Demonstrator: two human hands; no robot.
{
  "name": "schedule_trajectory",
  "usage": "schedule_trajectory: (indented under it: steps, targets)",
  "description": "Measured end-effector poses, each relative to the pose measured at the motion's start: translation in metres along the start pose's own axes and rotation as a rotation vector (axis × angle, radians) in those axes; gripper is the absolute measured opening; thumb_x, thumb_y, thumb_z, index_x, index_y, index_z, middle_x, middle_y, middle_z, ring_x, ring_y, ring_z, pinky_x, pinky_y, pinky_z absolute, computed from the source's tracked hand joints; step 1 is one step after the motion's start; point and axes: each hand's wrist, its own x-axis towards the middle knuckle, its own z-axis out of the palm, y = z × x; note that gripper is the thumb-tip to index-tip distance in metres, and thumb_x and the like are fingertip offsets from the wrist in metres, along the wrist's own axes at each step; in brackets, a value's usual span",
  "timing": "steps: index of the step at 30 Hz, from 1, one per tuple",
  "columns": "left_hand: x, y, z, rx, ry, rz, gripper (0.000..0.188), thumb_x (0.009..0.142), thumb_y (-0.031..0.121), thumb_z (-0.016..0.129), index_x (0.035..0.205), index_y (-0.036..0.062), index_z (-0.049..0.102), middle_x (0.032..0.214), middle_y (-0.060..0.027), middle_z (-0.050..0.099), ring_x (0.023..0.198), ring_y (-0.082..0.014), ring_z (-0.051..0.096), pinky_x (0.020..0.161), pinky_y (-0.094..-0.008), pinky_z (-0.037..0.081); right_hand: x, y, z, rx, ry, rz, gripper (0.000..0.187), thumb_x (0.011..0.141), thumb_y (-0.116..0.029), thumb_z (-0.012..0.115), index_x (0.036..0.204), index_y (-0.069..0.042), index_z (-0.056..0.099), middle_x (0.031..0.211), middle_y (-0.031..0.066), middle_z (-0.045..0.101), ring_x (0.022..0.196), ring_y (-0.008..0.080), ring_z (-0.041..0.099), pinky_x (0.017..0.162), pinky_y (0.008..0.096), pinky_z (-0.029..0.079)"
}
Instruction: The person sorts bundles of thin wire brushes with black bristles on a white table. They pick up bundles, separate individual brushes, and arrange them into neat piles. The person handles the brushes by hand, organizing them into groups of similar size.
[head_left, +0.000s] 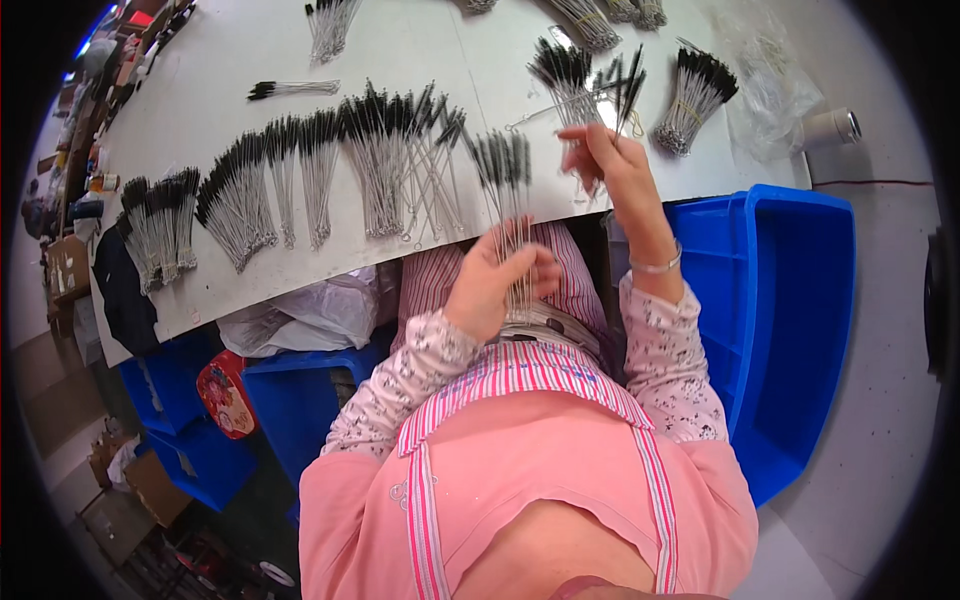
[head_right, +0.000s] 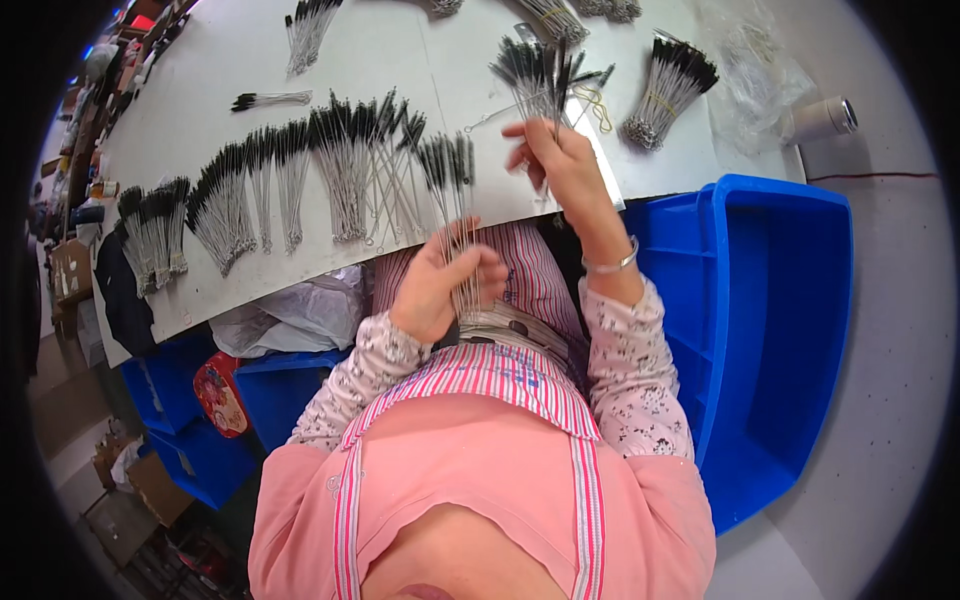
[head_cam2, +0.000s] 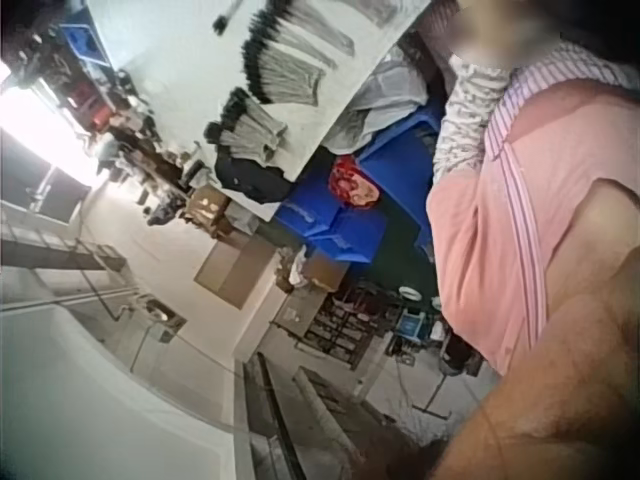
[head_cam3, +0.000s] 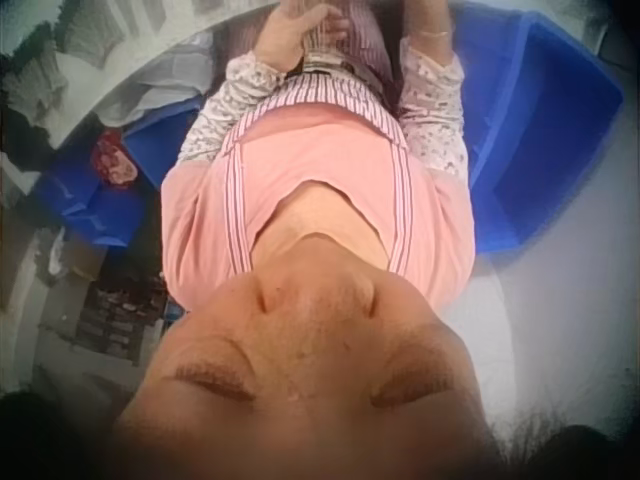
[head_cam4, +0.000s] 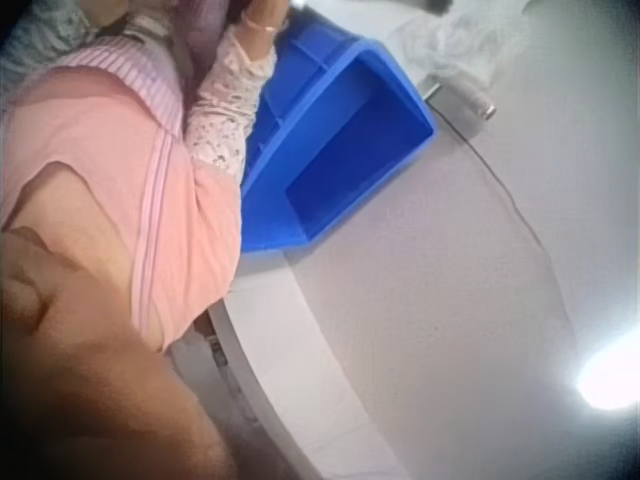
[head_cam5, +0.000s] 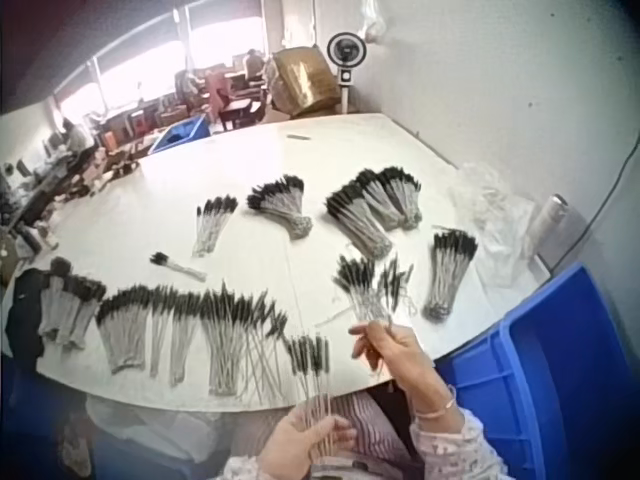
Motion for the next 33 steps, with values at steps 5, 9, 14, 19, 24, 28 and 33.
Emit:
schedule_trajectory:
  steps: [5,9,14,19,24,28,33]
  targets:
    - [-0.031,-0.025,-0.017,0.156,-0.163,-0.142,0.048,0.090,0.007,0.052,0.131,0.0031,0.028,0.092,-0.0129,0.061,0.087,-0.0223,0.062,0.079,-0.0361,0.051,0.017,-0.018,0.008,-0.042,-0.495,-0.179,0.039,0.095,-0.031,0.043,0.114,0.000,0.059,0.111,0.0091,0.061,0.105,0.0162,0.054,0.094,0.0283,0.039]
    - [-0.046,-0.030,-0.033,0.313,-0.297,-0.090,0.041,0.092,0.008,0.048,0.128,-0.0004,0.030,0.086,-0.0105,0.059,0.085,-0.0208,0.060,0.080,-0.0330,0.049,0.002,-0.023,0.016,-0.066,-0.763,-0.004,0.041,0.095,-0.029,0.042,0.112,0.004,0.058,0.117,0.0134,0.058,0.114,0.0217,0.051,0.101,0.0326,0.035]
    - [-0.041,-0.023,-0.028,0.167,-0.179,-0.039,0.032,0.095,0.010,0.042,0.125,0.0036,0.037,0.077,-0.0064,0.050,0.073,-0.0175,0.054,0.074,-0.0348,0.050,0.001,-0.028,0.016,0.294,-0.112,-0.015,0.039,0.095,-0.029,0.041,0.108,0.003,0.058,0.100,0.0128,0.062,0.086,0.0172,0.059,0.077,0.0291,0.047]
    - [-0.017,-0.008,-0.016,0.059,-0.090,0.065,0.029,0.095,0.011,0.040,0.124,0.0086,0.041,0.074,-0.0036,0.046,0.063,-0.0127,0.046,0.057,-0.0269,0.041,-0.027,-0.004,0.043,0.468,0.138,0.235,0.028,0.086,-0.027,0.061,0.090,0.001,0.060,0.054,-0.0084,0.040,0.038,0.0000,0.027,0.034,0.0186,0.017]
    - [0.000,-0.011,-0.013,0.141,0.011,0.049,0.030,0.095,0.016,0.045,0.123,0.0066,0.042,0.076,-0.0009,0.049,0.061,-0.0082,0.044,0.051,-0.0205,0.036,-0.044,0.027,0.063,0.396,0.110,0.251,0.019,0.079,-0.017,0.068,0.084,0.000,0.062,0.055,-0.0064,0.048,0.038,0.0006,0.033,0.035,0.0175,0.022]
    - [0.012,-0.014,-0.013,0.215,0.082,0.107,0.027,0.094,0.017,0.046,0.120,0.0070,0.044,0.074,-0.0020,0.053,0.059,-0.0079,0.046,0.049,-0.0195,0.036,-0.037,0.032,0.057,0.424,0.128,0.274,0.018,0.079,-0.017,0.069,0.081,0.000,0.062,0.056,-0.0043,0.051,0.038,0.0011,0.035,0.035,0.0174,0.024]
    - [0.026,-0.014,-0.014,0.205,0.112,0.152,0.025,0.094,0.018,0.047,0.116,0.0074,0.046,0.073,-0.0025,0.055,0.057,-0.0067,0.047,0.046,-0.0183,0.036,-0.030,0.032,0.057,0.398,0.193,0.273,0.017,0.078,-0.016,0.069,0.080,0.000,0.062,0.057,-0.0045,0.051,0.038,0.0009,0.033,0.035,0.0178,0.024]
